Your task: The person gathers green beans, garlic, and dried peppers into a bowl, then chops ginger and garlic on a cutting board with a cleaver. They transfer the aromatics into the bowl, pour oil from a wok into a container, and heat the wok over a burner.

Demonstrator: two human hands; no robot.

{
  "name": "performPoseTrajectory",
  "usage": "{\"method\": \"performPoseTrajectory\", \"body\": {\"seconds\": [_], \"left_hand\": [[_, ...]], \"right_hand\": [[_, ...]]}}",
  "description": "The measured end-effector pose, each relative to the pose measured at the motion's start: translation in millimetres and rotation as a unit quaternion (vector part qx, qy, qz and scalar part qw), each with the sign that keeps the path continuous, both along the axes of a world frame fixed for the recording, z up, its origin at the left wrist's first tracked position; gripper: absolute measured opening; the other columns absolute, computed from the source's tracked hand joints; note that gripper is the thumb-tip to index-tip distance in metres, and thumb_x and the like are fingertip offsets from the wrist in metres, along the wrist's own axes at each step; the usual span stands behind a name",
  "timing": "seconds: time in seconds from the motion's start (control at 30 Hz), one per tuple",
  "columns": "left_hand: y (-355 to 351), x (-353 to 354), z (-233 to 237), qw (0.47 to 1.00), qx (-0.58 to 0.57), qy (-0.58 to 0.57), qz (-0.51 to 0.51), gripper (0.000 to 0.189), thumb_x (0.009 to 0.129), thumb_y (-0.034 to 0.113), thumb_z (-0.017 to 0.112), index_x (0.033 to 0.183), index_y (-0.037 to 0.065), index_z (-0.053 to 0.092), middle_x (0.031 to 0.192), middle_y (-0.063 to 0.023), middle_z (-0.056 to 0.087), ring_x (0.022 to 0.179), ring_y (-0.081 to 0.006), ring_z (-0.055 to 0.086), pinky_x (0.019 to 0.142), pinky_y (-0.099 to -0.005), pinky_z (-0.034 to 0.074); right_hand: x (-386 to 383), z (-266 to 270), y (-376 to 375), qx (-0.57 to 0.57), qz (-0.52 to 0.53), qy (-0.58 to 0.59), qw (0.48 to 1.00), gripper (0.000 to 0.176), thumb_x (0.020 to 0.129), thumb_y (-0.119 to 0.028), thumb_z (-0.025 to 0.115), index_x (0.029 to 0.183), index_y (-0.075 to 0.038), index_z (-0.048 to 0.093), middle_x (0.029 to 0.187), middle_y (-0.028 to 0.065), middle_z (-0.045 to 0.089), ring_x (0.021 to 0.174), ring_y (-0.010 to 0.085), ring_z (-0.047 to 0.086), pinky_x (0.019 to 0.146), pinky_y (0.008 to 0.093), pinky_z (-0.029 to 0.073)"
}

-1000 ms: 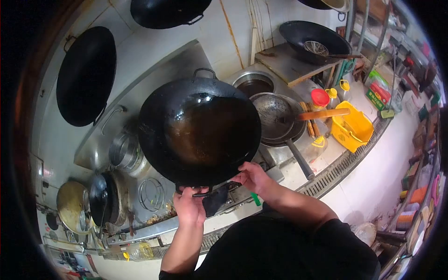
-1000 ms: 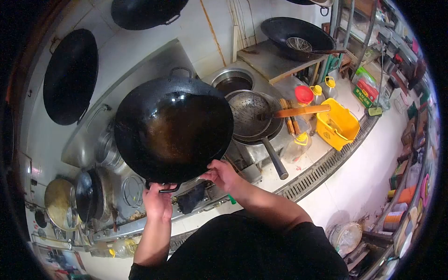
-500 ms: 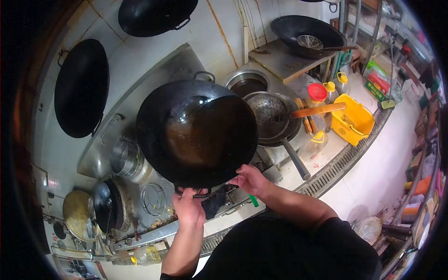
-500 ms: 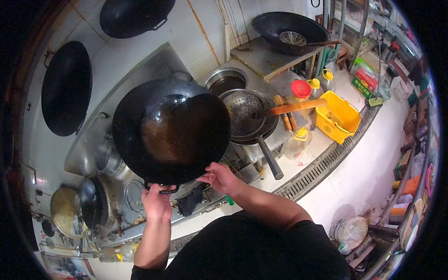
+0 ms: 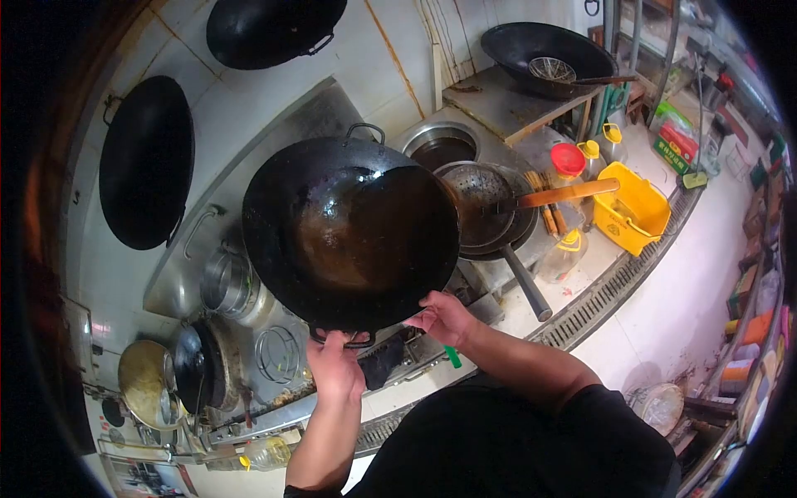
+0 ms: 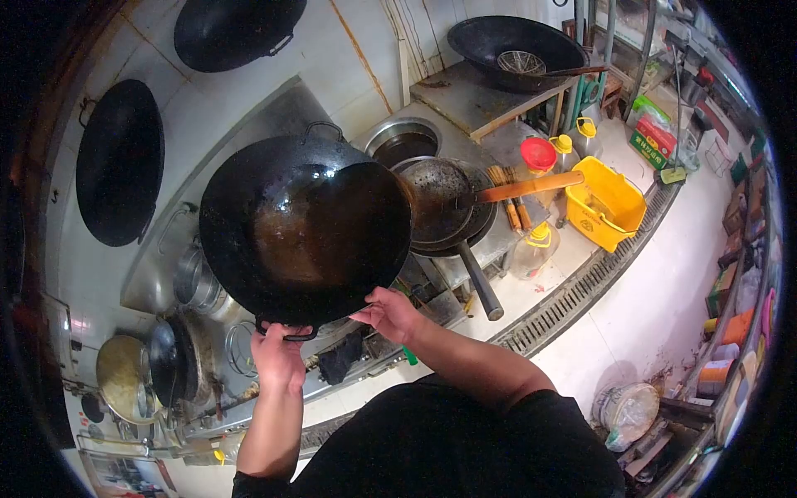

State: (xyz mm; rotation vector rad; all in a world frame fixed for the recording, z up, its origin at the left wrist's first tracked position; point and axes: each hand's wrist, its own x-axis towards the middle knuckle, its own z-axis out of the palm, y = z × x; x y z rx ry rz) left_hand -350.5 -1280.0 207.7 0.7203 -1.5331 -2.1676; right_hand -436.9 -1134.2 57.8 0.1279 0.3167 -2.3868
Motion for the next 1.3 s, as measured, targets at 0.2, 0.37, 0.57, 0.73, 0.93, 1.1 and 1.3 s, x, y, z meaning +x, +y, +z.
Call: {"method": "performPoseTrajectory", "body": {"seconds": [0.2, 0.37, 0.57, 0.73, 0.93, 1.1, 1.3], "left_hand": [[-4, 0, -7, 1.0, -0.019, 0.015, -0.006, 0.019, 0.082, -0.003, 0.048, 0.101, -0.001, 0.05, 0.09, -0.0116, 0.059, 0.078, -0.0255, 0.062, 0.071, -0.0421, 0.055], [-2, -3, -3, 0.999, -0.031, 0.025, -0.027, 0.019, 0.082, -0.003, 0.048, 0.101, -0.001, 0.052, 0.089, -0.0108, 0.06, 0.078, -0.0244, 0.062, 0.071, -0.0408, 0.054], [4, -5, 4, 0.999, -0.035, 0.027, -0.023, 0.019, 0.083, -0.002, 0.047, 0.101, 0.0, 0.052, 0.09, -0.0099, 0.06, 0.079, -0.0233, 0.061, 0.072, -0.0406, 0.054], [2, -5, 3, 0.999, -0.042, 0.02, -0.012, 0.016, 0.084, -0.002, 0.047, 0.099, 0.001, 0.052, 0.09, -0.0088, 0.059, 0.079, -0.0224, 0.061, 0.072, -0.0404, 0.054], [5, -6, 5, 0.998, -0.052, 0.025, -0.018, 0.016, 0.082, -0.002, 0.048, 0.096, 0.004, 0.052, 0.088, -0.0074, 0.059, 0.076, -0.0207, 0.059, 0.071, -0.0371, 0.053], [5, -6, 10, 0.997, -0.053, 0.027, -0.058, 0.027, 0.081, -0.004, 0.049, 0.105, 0.007, 0.053, 0.092, -0.0023, 0.057, 0.08, -0.0131, 0.056, 0.071, -0.029, 0.048], [10, -11, 16, 0.995, -0.071, 0.037, -0.065, 0.028, 0.081, -0.007, 0.051, 0.106, 0.005, 0.052, 0.093, -0.003, 0.058, 0.08, -0.0119, 0.056, 0.068, -0.0269, 0.046]], "right_hand": [[-1, -4, 0, -0.018, 0.013, -0.006, 1.0, 0.029, 0.082, -0.003, 0.055, 0.109, 0.007, 0.053, 0.108, 0.0185, 0.062, 0.101, 0.0313, 0.063, 0.093, 0.0438, 0.053], [1, 0, 0, -0.023, 0.013, -0.008, 1.0, 0.032, 0.083, -0.003, 0.054, 0.113, 0.006, 0.052, 0.111, 0.0183, 0.061, 0.105, 0.0319, 0.061, 0.097, 0.0446, 0.05], [0, 4, 0, -0.007, 0.018, -0.015, 1.0, 0.032, 0.083, -0.004, 0.053, 0.113, 0.006, 0.052, 0.112, 0.0175, 0.061, 0.106, 0.0325, 0.061, 0.098, 0.0453, 0.049], [0, 0, -3, -0.024, 0.015, -0.014, 1.0, 0.031, 0.082, -0.003, 0.052, 0.112, 0.006, 0.052, 0.11, 0.0181, 0.06, 0.106, 0.0331, 0.06, 0.099, 0.0473, 0.048], [0, 3, -4, -0.022, 0.018, -0.024, 0.999, 0.029, 0.082, -0.003, 0.052, 0.11, 0.007, 0.053, 0.109, 0.0187, 0.06, 0.106, 0.0346, 0.06, 0.1, 0.05, 0.046], [-1, 5, -4, -0.046, 0.028, -0.018, 0.998, 0.03, 0.082, -0.003, 0.05, 0.11, 0.008, 0.052, 0.111, 0.0202, 0.059, 0.108, 0.036, 0.059, 0.1, 0.0512, 0.046], [-4, 1, -8, -0.054, 0.034, -0.026, 0.998, 0.034, 0.082, -0.002, 0.05, 0.114, 0.008, 0.05, 0.118, 0.0215, 0.056, 0.112, 0.0383, 0.056, 0.102, 0.052, 0.044]]}}
